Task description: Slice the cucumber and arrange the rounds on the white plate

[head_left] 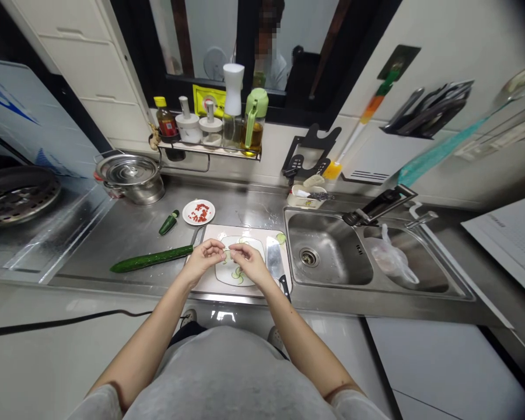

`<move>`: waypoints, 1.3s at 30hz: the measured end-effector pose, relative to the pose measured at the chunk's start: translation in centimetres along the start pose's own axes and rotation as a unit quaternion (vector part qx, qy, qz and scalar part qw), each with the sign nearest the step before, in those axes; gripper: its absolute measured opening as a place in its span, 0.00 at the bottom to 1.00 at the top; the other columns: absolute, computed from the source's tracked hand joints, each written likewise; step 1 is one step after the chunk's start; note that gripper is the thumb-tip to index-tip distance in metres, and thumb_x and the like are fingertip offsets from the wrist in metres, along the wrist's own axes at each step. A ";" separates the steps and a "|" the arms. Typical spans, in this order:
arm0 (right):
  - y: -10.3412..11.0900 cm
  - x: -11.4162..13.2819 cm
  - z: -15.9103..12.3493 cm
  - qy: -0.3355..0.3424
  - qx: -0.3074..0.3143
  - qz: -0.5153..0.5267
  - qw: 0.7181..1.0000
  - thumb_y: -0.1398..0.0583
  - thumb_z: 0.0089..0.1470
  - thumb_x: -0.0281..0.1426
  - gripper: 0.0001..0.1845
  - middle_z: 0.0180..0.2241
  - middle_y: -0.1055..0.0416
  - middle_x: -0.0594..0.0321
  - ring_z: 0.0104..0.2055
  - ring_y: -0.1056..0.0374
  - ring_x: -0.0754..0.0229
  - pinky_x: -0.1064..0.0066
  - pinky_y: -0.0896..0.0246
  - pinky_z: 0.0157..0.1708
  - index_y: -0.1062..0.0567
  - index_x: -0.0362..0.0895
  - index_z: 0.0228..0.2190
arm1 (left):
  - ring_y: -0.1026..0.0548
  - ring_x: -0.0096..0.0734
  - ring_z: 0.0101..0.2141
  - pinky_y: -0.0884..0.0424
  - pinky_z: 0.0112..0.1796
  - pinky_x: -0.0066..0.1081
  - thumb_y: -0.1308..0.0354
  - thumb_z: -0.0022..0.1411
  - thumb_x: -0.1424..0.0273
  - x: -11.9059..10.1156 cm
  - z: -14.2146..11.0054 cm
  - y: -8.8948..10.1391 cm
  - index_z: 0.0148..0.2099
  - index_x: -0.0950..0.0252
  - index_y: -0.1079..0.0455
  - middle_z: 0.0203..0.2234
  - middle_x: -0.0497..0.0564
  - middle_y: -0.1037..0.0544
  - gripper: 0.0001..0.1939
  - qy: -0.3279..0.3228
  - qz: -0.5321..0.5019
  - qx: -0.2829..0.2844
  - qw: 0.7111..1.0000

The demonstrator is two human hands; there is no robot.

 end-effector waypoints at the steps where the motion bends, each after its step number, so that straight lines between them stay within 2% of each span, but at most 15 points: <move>1: -0.1 0.1 0.0 0.001 0.006 0.002 1.000 0.39 0.48 0.39 0.13 0.29 0.27 0.63 0.32 0.34 0.62 0.74 0.37 0.28 0.23 0.44 0.34 | 0.30 0.23 0.28 0.34 0.33 0.25 0.30 0.43 0.64 0.0 0.0 -0.1 0.37 0.64 0.31 0.25 0.45 0.28 0.20 0.000 -0.003 0.011 1.000; 5: -0.2 -0.2 0.1 -0.015 0.006 0.018 1.000 0.38 0.46 0.37 0.10 0.27 0.29 0.63 0.30 0.35 0.64 0.76 0.39 0.24 0.25 0.43 0.26 | 0.29 0.23 0.28 0.34 0.32 0.24 0.30 0.43 0.64 0.2 0.2 -0.3 0.40 0.64 0.31 0.25 0.45 0.27 0.21 0.007 0.000 0.027 1.000; 9: 0.2 -0.7 0.2 -0.054 -0.028 0.069 0.996 0.38 0.46 0.40 0.12 0.26 0.31 0.64 0.28 0.37 0.65 0.78 0.42 0.21 0.26 0.43 0.27 | 0.37 0.18 0.20 0.46 0.20 0.21 0.33 0.46 0.58 0.5 0.1 0.1 0.42 0.64 0.31 0.24 0.45 0.28 0.23 0.031 0.008 -0.039 0.999; 11: 0.5 -0.7 0.4 -0.061 -0.046 0.089 0.993 0.38 0.46 0.41 0.13 0.26 0.30 0.64 0.29 0.37 0.64 0.78 0.41 0.21 0.26 0.43 0.28 | 0.41 0.16 0.17 0.52 0.18 0.20 0.35 0.48 0.55 0.9 -0.1 0.1 0.42 0.65 0.32 0.22 0.44 0.28 0.24 0.055 -0.003 -0.060 0.997; 16: 0.7 -0.7 0.5 -0.060 -0.049 0.090 0.993 0.38 0.45 0.42 0.14 0.30 0.28 0.63 0.32 0.35 0.63 0.77 0.39 0.24 0.25 0.43 0.29 | 0.39 0.17 0.17 0.57 0.16 0.19 0.37 0.50 0.53 1.8 -0.5 -1.0 0.43 0.65 0.33 0.22 0.46 0.27 0.25 0.117 -0.074 -0.008 0.990; 23: 0.5 -0.8 0.5 -0.029 -0.032 0.068 0.997 0.38 0.47 0.42 0.14 0.31 0.27 0.62 0.33 0.34 0.62 0.74 0.39 0.28 0.25 0.44 0.29 | 0.35 0.17 0.19 0.54 0.15 0.17 0.36 0.52 0.56 1.6 -0.3 -1.9 0.45 0.65 0.33 0.25 0.47 0.26 0.23 0.138 -0.120 -0.003 0.983; 27: 0.6 -0.6 0.2 0.024 -0.019 0.013 0.999 0.39 0.50 0.40 0.11 0.31 0.27 0.62 0.37 0.33 0.61 0.71 0.37 0.37 0.24 0.44 0.29 | 0.34 0.18 0.20 0.52 0.16 0.17 0.36 0.51 0.57 1.7 -0.2 -2.0 0.45 0.65 0.32 0.27 0.48 0.26 0.23 0.139 -0.112 -0.012 0.984; 30: 0.7 -0.3 0.1 0.075 -0.018 -0.034 0.996 0.39 0.51 0.36 0.09 0.30 0.27 0.62 0.38 0.33 0.61 0.68 0.39 0.43 0.23 0.44 0.26 | 0.33 0.17 0.21 0.51 0.17 0.17 0.33 0.48 0.61 1.8 -0.1 -1.9 0.46 0.64 0.32 0.27 0.46 0.26 0.24 0.134 -0.114 -0.017 0.984; 33: 0.8 -0.2 -0.1 0.094 -0.031 -0.074 0.992 0.40 0.51 0.35 0.08 0.31 0.27 0.61 0.40 0.34 0.60 0.69 0.40 0.41 0.23 0.44 0.26 | 0.34 0.17 0.22 0.50 0.17 0.18 0.31 0.44 0.64 1.8 -0.1 -1.6 0.46 0.64 0.32 0.26 0.45 0.28 0.26 0.130 -0.116 -0.027 0.984; 36: 0.8 -0.2 -0.1 0.080 -0.038 -0.090 0.992 0.40 0.50 0.35 0.07 0.32 0.28 0.60 0.41 0.34 0.58 0.72 0.40 0.35 0.24 0.44 0.26 | 0.34 0.17 0.21 0.50 0.18 0.18 0.30 0.42 0.65 1.6 -0.1 -1.4 0.47 0.64 0.32 0.23 0.42 0.31 0.29 0.114 -0.106 -0.040 0.987; 39: 0.8 -0.3 -0.1 0.060 -0.032 -0.068 0.995 0.40 0.49 0.35 0.08 0.31 0.28 0.61 0.40 0.34 0.58 0.71 0.40 0.35 0.25 0.44 0.24 | 0.35 0.17 0.21 0.48 0.20 0.19 0.29 0.41 0.64 1.3 -0.1 -1.2 0.47 0.63 0.32 0.23 0.42 0.30 0.29 0.078 -0.085 -0.054 0.992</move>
Point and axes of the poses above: each hand's wrist, its own z-axis towards the middle knuckle, its own y-axis out of the back of the hand, x = y × z, the point moved 3 cm from there along z, towards the middle knuckle
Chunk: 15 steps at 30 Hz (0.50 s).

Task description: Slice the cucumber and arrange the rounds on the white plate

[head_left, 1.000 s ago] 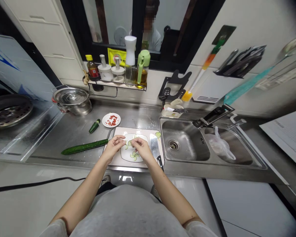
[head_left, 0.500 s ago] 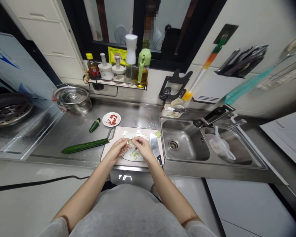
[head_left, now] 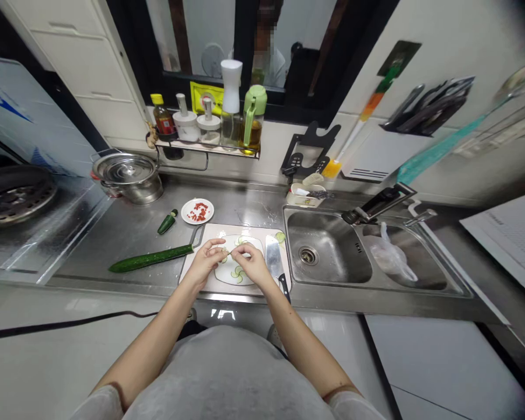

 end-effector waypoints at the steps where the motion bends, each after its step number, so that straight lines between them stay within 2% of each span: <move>1: -0.1 0.0 0.0 -0.007 0.004 0.013 1.000 0.39 0.49 0.35 0.08 0.31 0.28 0.61 0.39 0.34 0.59 0.70 0.40 0.36 0.25 0.44 0.23 | 0.35 0.17 0.22 0.46 0.21 0.19 0.29 0.41 0.64 -0.1 0.0 0.0 0.47 0.63 0.32 0.24 0.42 0.29 0.29 -0.018 0.005 -0.002 1.000; 4: -0.2 -0.2 0.2 -0.037 0.013 0.051 0.998 0.39 0.47 0.35 0.08 0.30 0.28 0.62 0.37 0.33 0.60 0.69 0.39 0.38 0.26 0.44 0.22 | 0.32 0.20 0.25 0.39 0.28 0.22 0.31 0.45 0.65 -0.2 0.0 -0.1 0.46 0.63 0.33 0.25 0.43 0.28 0.26 -0.078 0.023 0.007 0.997; 7: -0.3 -0.5 0.3 -0.082 0.018 0.075 0.994 0.39 0.44 0.35 0.08 0.28 0.28 0.63 0.35 0.34 0.61 0.71 0.39 0.36 0.26 0.44 0.22 | 0.30 0.23 0.28 0.36 0.32 0.24 0.33 0.48 0.66 -0.2 0.0 0.0 0.47 0.64 0.32 0.26 0.44 0.28 0.23 -0.130 0.063 0.012 0.989; 15: -0.6 -1.2 0.4 -0.178 0.028 0.096 0.979 0.40 0.39 0.37 0.10 0.22 0.33 0.67 0.26 0.39 0.66 0.75 0.43 0.26 0.26 0.42 0.21 | 0.34 0.23 0.27 0.39 0.30 0.24 0.39 0.55 0.67 -0.2 -0.4 0.0 0.48 0.63 0.32 0.29 0.46 0.27 0.18 -0.225 0.215 -0.015 0.950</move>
Point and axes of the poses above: each hand's wrist, its own z-axis towards the middle knuckle, its own y-axis out of the back of the hand, x = y × z, the point moved 3 cm from there along z, towards the middle knuckle
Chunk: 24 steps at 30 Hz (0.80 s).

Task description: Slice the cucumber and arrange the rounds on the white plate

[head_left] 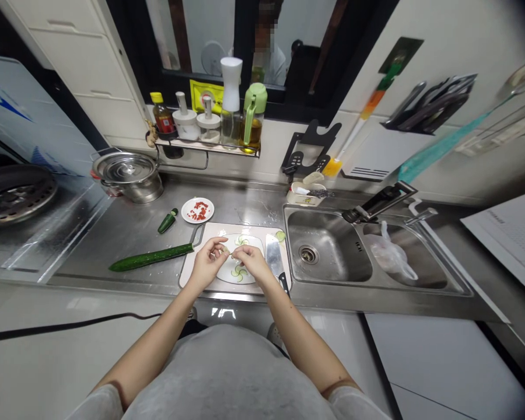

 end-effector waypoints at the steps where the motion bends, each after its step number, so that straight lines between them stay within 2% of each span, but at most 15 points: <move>1: 0.0 -0.1 0.0 -0.007 0.001 0.000 1.000 0.40 0.39 0.36 0.10 0.21 0.33 0.68 0.25 0.40 0.66 0.76 0.44 0.25 0.26 0.42 0.21 | 0.34 0.23 0.27 0.38 0.31 0.24 0.40 0.55 0.67 -0.1 -0.1 0.0 0.48 0.63 0.32 0.29 0.46 0.27 0.17 -0.007 0.019 -0.003 1.000; 7: 0.0 -0.4 0.3 -0.031 0.006 -0.001 1.000 0.42 0.38 0.35 0.09 0.21 0.34 0.67 0.23 0.41 0.67 0.77 0.46 0.22 0.27 0.42 0.20 | 0.32 0.24 0.28 0.35 0.34 0.25 0.42 0.57 0.68 -0.2 -0.5 0.0 0.49 0.62 0.30 0.31 0.47 0.25 0.16 -0.033 0.108 -0.005 0.994; 17: 0.1 -0.7 0.7 -0.034 0.021 -0.006 0.999 0.40 0.40 0.33 0.06 0.21 0.33 0.67 0.24 0.38 0.67 0.79 0.45 0.20 0.28 0.42 0.20 | 0.31 0.25 0.28 0.35 0.33 0.25 0.43 0.57 0.69 0.1 -0.4 0.2 0.49 0.62 0.28 0.31 0.47 0.24 0.16 -0.041 0.143 -0.003 0.989; 21: 0.1 -1.1 0.8 -0.042 0.035 -0.005 0.998 0.39 0.42 0.33 0.06 0.21 0.30 0.65 0.24 0.34 0.66 0.80 0.45 0.19 0.29 0.43 0.23 | 0.31 0.25 0.28 0.35 0.33 0.25 0.42 0.57 0.68 1.0 -0.5 0.3 0.44 0.62 0.25 0.32 0.48 0.23 0.12 -0.035 0.162 -0.013 0.986; 24: 0.0 -2.1 1.3 -0.054 0.042 -0.015 0.998 0.39 0.44 0.31 0.05 0.21 0.29 0.65 0.23 0.34 0.66 0.80 0.45 0.18 0.30 0.43 0.25 | 0.31 0.25 0.27 0.35 0.32 0.25 0.41 0.56 0.67 2.4 -0.8 0.2 0.40 0.62 0.24 0.29 0.47 0.23 0.10 -0.005 0.179 -0.026 0.984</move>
Point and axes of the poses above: each hand's wrist, its own z-axis towards the middle knuckle, its own y-axis out of the back of the hand, x = y × z, the point moved 3 cm from there along z, towards the middle knuckle
